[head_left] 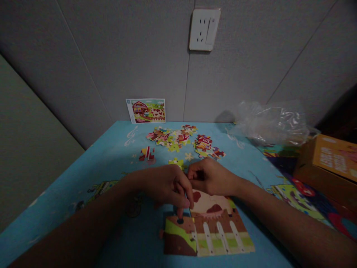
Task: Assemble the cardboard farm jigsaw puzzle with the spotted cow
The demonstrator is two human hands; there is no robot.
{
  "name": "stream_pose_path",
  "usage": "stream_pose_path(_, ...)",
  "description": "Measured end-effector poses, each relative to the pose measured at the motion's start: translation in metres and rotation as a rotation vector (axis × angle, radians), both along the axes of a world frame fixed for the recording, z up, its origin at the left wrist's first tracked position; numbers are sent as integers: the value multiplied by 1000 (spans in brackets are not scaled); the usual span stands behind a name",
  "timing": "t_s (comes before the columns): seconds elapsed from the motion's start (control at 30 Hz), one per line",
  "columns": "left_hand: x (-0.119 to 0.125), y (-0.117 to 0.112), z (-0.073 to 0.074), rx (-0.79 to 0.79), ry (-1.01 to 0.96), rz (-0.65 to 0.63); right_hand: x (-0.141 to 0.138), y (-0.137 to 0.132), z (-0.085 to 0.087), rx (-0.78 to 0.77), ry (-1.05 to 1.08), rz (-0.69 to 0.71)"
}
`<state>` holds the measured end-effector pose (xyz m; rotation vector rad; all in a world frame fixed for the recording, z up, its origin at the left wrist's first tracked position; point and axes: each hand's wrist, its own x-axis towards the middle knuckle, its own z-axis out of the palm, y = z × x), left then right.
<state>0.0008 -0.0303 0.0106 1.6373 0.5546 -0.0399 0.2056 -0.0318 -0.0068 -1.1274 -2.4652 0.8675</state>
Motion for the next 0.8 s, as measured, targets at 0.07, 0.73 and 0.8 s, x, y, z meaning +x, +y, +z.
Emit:
stream_pose_path(0.07,0,1,-1,1,-11,19,0,0,1,-9,-12,0)
stream_pose_path(0.73,5,-7,10,-104,11,-185,-1,0,2,-20,-3,-6)
stream_pose_path(0.8,7,-7,7,1,16,-189,-1,0,2,-19,-5,-11)
